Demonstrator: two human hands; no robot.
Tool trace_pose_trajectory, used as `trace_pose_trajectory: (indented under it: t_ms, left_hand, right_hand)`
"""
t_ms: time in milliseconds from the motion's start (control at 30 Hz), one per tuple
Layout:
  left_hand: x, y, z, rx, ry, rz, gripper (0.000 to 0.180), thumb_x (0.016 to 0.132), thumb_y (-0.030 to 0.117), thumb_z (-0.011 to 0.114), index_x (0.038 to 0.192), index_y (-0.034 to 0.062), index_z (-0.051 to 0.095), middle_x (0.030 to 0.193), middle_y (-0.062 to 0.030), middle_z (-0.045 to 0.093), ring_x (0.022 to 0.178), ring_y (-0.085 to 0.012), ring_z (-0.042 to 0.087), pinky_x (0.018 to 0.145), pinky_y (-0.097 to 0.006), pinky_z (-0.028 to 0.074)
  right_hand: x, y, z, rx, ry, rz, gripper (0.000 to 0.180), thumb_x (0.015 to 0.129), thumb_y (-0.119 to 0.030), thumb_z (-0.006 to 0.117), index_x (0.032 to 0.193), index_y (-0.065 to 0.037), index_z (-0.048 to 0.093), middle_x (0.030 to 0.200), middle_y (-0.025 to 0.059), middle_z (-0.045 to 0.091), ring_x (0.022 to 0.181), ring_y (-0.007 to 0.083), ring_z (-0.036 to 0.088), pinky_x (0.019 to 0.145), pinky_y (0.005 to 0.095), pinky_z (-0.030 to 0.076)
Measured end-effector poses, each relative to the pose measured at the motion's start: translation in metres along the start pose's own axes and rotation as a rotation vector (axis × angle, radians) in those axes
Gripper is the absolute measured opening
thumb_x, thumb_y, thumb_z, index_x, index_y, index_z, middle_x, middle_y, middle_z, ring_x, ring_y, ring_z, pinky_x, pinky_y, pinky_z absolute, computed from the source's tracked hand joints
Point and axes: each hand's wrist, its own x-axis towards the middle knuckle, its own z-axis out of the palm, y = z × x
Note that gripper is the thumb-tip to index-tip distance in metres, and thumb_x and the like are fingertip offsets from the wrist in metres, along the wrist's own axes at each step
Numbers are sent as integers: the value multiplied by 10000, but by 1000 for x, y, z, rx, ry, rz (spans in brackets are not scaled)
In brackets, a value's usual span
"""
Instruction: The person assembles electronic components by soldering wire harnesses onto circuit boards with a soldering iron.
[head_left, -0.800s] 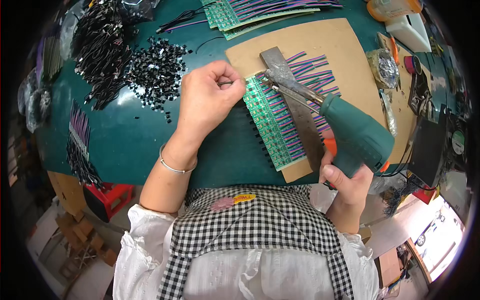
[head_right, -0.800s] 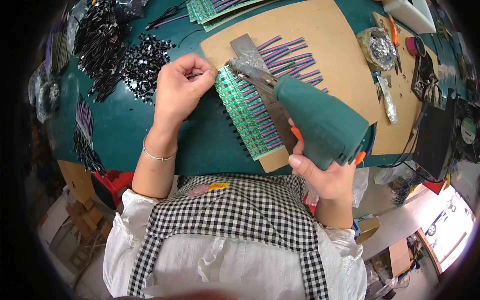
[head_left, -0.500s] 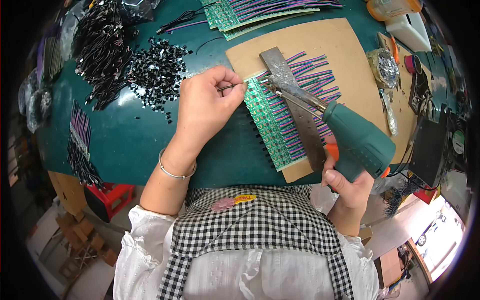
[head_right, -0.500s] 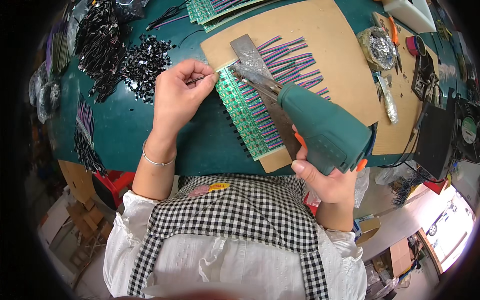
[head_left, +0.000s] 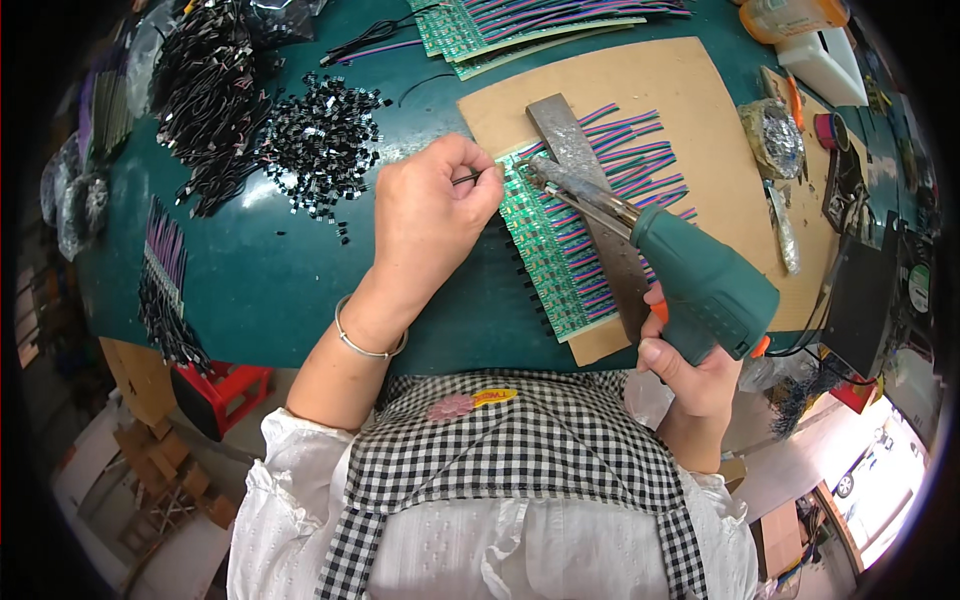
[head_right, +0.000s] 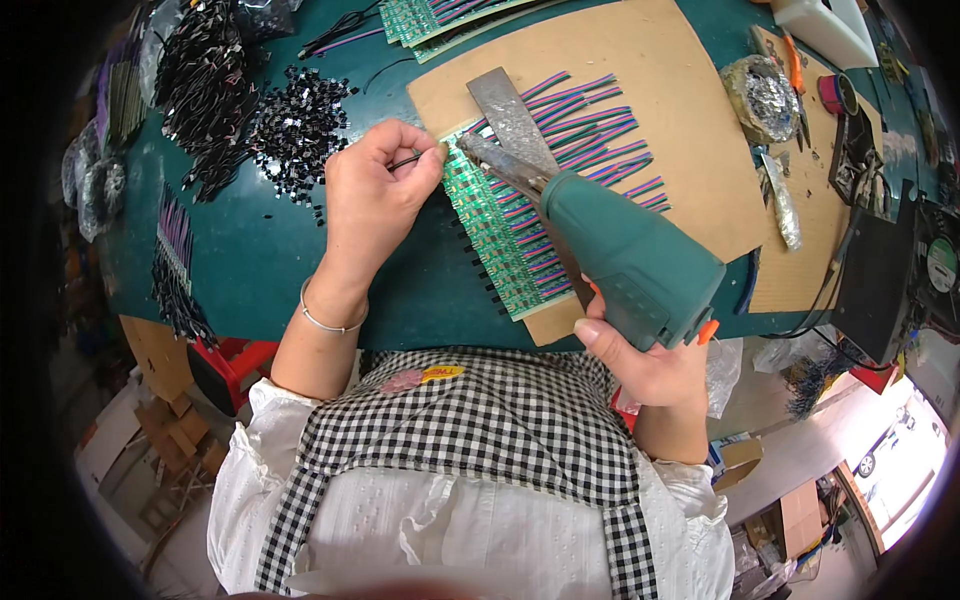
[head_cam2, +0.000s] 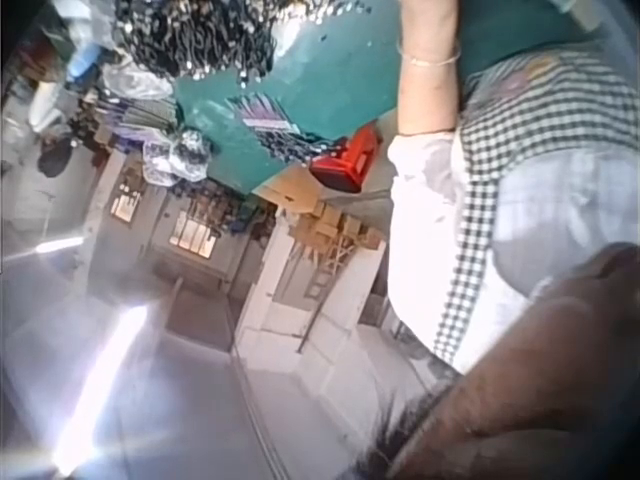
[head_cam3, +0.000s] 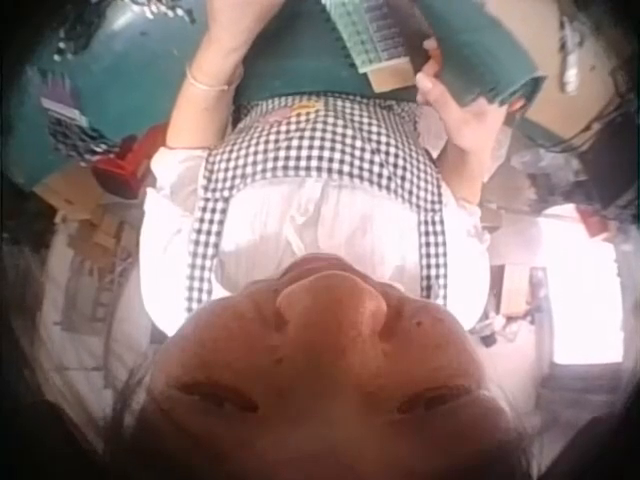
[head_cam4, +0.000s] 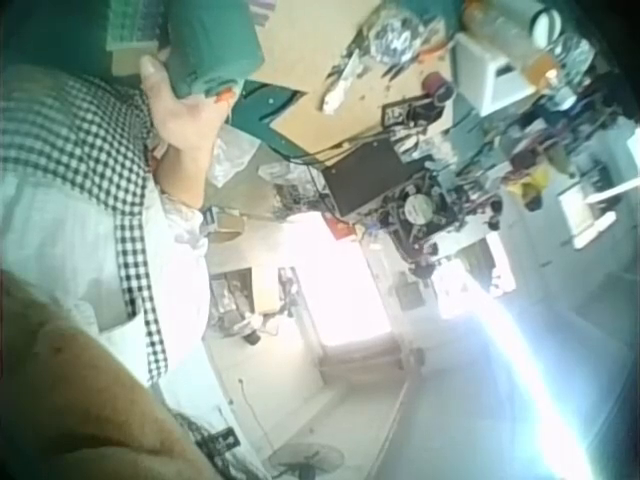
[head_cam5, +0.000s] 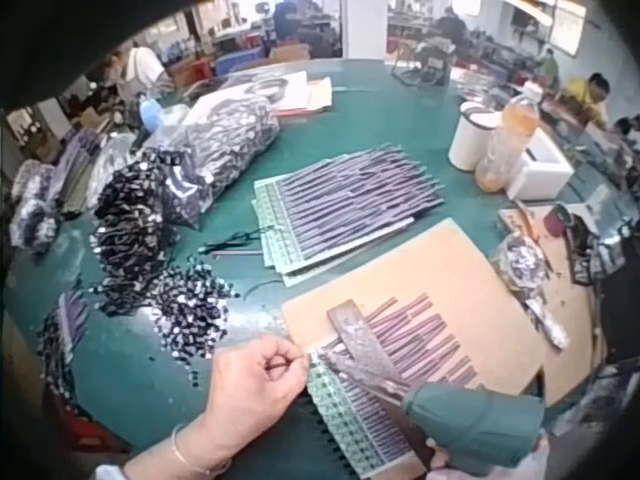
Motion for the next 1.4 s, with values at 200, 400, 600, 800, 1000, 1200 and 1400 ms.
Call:
trace_pose_trajectory:
  t_ms: [200,400,600,800,1000,1200,1400]
  left_hand:
    - [1,2,0,39,-4,-6,87,718,66,690,711,26,613,486,-42,536,404,-126,503,433,-272,414]
    - [0,3,0,53,-3,-3,85,711,55,681,698,27,602,492,-49,548,409,-140,523,434,-275,417]
    - [0,6,0,72,5,12,86,714,67,684,704,26,609,506,-59,569,412,-149,541,438,-278,426]
    - [2,4,2,46,5,-3,91,713,80,691,710,27,616,525,-64,590,427,-155,558,450,-281,439]
    - [1,2,-7,64,-17,-72,83,724,87,683,717,32,622,558,-85,612,475,-173,607,475,-295,469]
    - [-8,2,-19,37,-37,113,150,756,63,712,885,15,651,653,-84,626,548,-124,599,504,-280,478]
    - [-34,-11,-78,17,-94,52,158,806,84,707,936,3,667,824,-89,695,698,-142,664,604,-267,539]
  right_hand:
    - [1,4,2,26,60,23,360,729,-20,765,1043,20,593,848,55,627,747,128,591,648,254,488]
    - [-1,14,-5,-176,-84,-64,548,713,13,726,1200,61,479,985,137,553,686,167,587,498,263,510]
    - [3,1,1,156,38,-19,505,713,49,719,1176,63,518,1064,175,606,688,151,592,544,250,499]
    - [3,0,1,165,46,-36,586,720,49,708,1250,74,457,1150,215,569,660,146,589,509,246,495]
    - [7,-2,7,164,7,-28,621,707,26,710,1262,86,437,1147,218,568,651,149,584,504,246,491]
    - [1,-1,4,148,208,-60,705,690,-106,763,1245,131,399,892,161,588,505,161,545,416,264,473]
    - [2,2,-14,81,131,-114,707,736,-174,774,1247,132,393,726,97,562,477,138,524,410,241,454]
